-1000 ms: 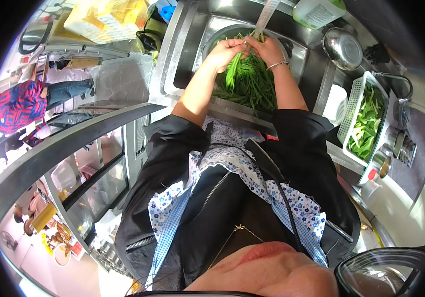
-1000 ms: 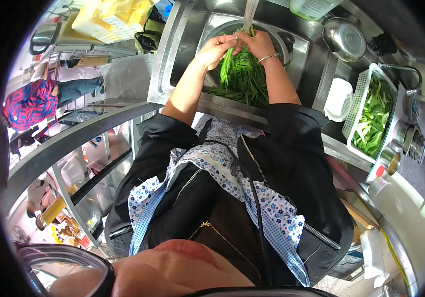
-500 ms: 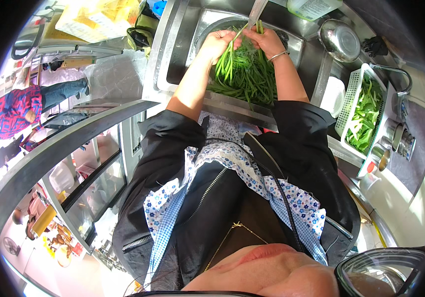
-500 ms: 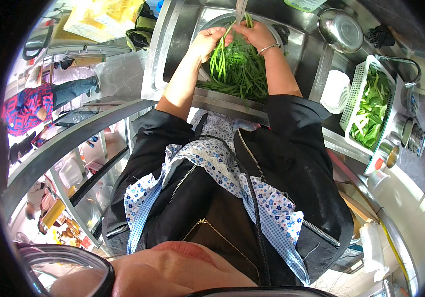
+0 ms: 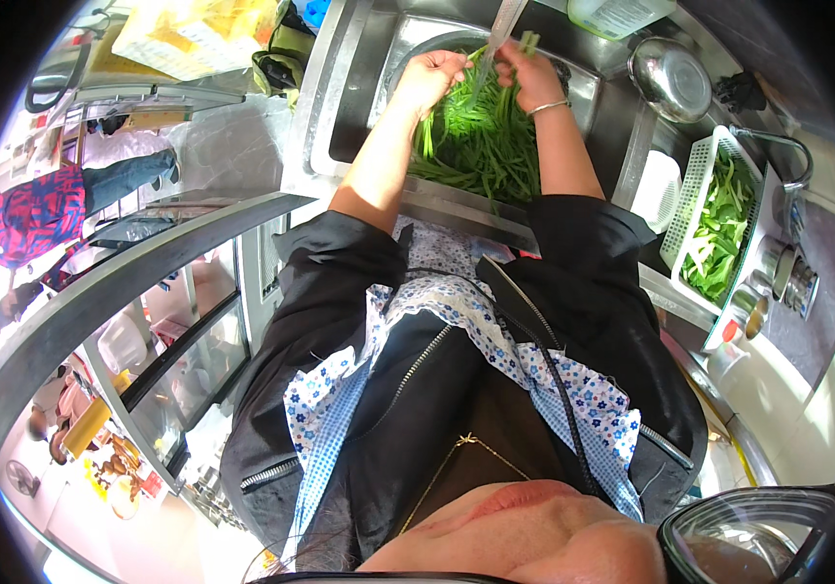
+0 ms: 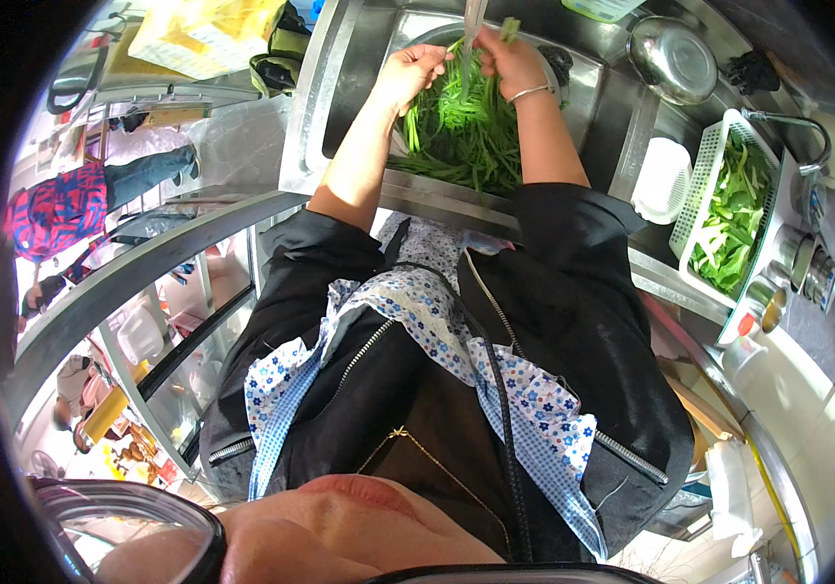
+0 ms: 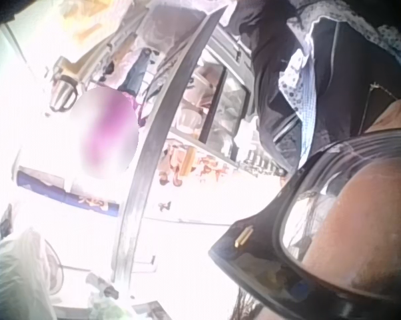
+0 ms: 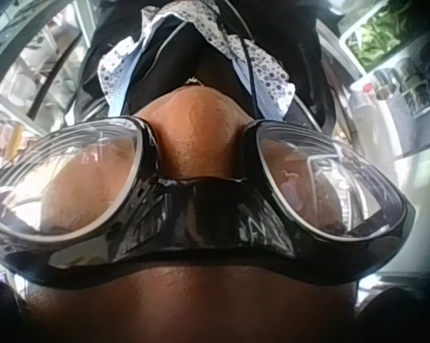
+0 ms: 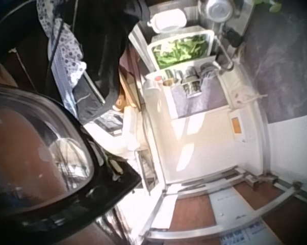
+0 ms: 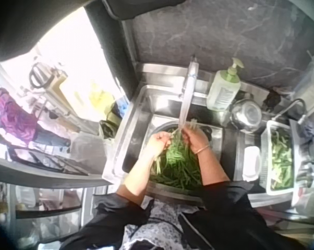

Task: The person retrieves a bag of green vegetables from a refrigerator, places them in a sink, and washes them under running water. The person repeatedly rinses and sorts the vegetables by hand, then transfers them to a white basket beside the sink.

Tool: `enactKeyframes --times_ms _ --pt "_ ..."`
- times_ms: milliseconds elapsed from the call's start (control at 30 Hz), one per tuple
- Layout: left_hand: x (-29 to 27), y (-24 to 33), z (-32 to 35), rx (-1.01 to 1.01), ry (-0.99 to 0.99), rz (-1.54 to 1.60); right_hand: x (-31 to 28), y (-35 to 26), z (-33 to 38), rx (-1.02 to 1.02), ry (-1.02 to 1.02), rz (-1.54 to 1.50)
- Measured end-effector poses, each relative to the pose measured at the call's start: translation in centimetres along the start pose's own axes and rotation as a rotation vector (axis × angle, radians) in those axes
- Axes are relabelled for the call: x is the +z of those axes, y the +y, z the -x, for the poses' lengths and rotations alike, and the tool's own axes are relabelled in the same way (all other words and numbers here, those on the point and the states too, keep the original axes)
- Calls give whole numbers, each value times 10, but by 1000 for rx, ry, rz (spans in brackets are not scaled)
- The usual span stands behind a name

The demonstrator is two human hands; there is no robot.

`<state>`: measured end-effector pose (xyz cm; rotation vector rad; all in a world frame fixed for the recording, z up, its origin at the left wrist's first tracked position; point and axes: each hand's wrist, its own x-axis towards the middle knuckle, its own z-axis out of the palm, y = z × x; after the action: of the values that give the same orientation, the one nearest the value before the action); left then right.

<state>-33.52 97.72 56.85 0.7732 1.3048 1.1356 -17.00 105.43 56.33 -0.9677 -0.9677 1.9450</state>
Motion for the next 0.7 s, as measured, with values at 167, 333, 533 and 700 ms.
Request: enactKeyframes --times_ms 167,333,533,700 --pt "-1 -3 -1 -21 -39 187 4 5 -5 -82 4 130" --pt "-13 3 1 -14 78 475 10 -4 -5 -225 139 60" --pt "1 15 -17 76 -125 501 18 12 3 -195 -312 588" --pt "15 -3 -14 170 -107 313 -2 20 -20 -560 -162 812"
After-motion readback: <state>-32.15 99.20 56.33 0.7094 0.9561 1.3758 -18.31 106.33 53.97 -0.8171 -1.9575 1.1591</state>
